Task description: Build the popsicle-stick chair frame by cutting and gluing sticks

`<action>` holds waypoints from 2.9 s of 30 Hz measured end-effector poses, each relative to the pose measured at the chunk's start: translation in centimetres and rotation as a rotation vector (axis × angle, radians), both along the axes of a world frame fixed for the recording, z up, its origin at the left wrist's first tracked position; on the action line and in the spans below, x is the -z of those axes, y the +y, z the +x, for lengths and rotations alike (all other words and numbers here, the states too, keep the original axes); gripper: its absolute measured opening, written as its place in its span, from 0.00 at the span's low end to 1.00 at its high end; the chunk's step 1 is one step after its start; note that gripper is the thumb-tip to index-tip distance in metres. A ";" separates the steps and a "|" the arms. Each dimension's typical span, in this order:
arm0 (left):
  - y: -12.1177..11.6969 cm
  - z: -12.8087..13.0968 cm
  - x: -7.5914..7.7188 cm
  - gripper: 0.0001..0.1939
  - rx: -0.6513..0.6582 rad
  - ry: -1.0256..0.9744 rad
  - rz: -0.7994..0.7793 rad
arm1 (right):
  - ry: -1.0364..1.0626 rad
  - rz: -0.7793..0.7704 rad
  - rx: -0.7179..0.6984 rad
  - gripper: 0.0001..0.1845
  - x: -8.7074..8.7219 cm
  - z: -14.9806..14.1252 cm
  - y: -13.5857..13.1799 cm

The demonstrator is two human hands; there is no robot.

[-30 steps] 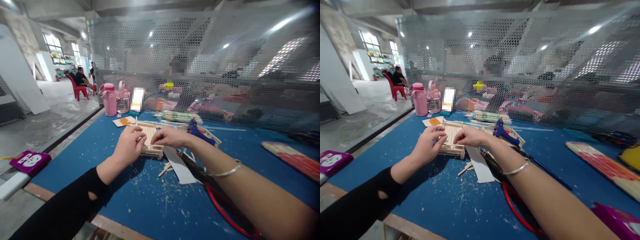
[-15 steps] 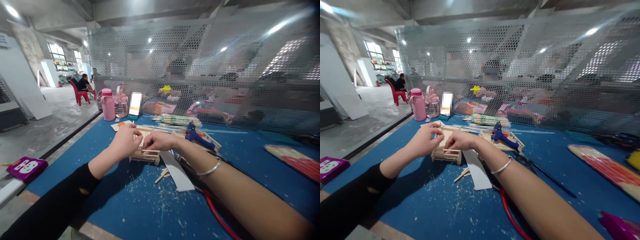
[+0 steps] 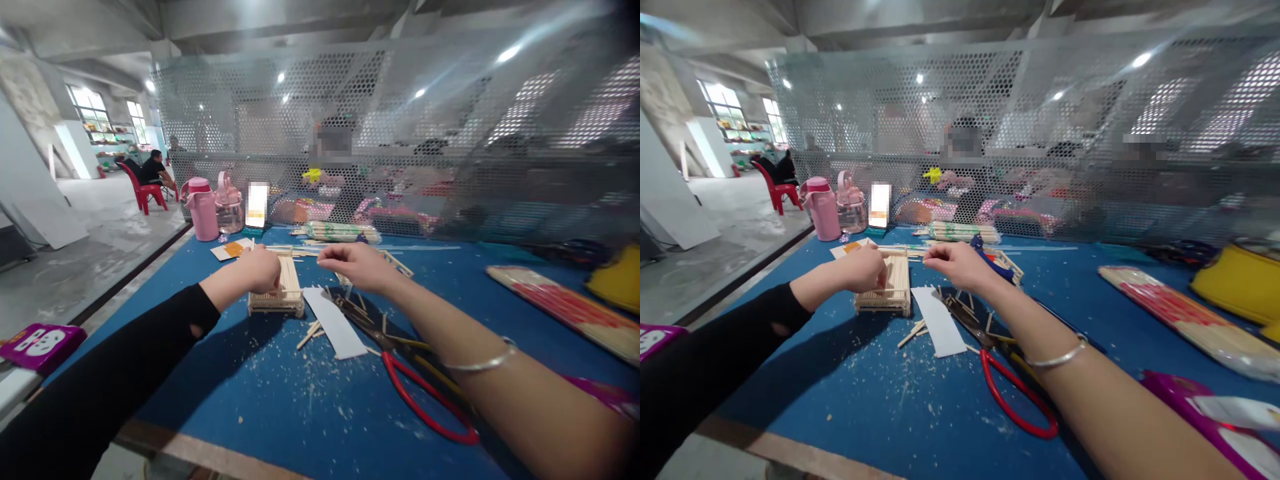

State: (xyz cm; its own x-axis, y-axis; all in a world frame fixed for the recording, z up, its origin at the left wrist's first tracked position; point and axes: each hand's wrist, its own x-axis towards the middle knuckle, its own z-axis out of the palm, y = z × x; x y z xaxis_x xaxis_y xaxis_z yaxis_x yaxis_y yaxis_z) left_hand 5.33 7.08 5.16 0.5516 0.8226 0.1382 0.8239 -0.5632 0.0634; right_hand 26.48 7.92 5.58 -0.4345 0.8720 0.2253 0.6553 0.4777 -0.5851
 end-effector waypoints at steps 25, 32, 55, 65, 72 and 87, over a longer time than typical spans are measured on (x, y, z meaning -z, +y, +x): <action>-8.2 3.4 3.7 0.06 0.112 -1.287 -0.798 | 0.080 0.679 -0.026 0.08 3.7 -0.7 -10.4; -8.1 3.1 3.7 0.16 0.017 -1.524 -0.913 | -0.020 0.369 0.278 0.18 2.6 1.6 -11.1; -7.8 2.7 3.9 0.19 0.013 -1.667 -0.864 | -0.699 -0.111 0.435 0.35 4.5 5.9 -12.1; -7.9 2.8 3.4 0.14 -0.029 -1.674 -0.922 | -0.233 -0.027 0.495 0.23 0.0 6.0 -11.6; -8.2 2.8 3.3 0.17 -0.013 -1.694 -0.810 | 0.233 0.051 0.256 0.23 1.7 -0.3 -11.4; -8.8 2.9 4.2 0.15 0.106 -1.566 -0.667 | 0.173 0.344 -0.014 0.35 5.1 -1.9 -12.0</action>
State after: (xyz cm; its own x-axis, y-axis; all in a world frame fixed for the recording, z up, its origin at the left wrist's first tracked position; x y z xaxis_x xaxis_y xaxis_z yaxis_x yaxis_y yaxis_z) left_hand 8.24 -1.70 0.98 0.2855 0.9296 0.2331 -0.2874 -0.1490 0.9461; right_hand 24.54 -4.05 0.49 -0.3762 0.7271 0.5743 0.5532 0.6735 -0.4903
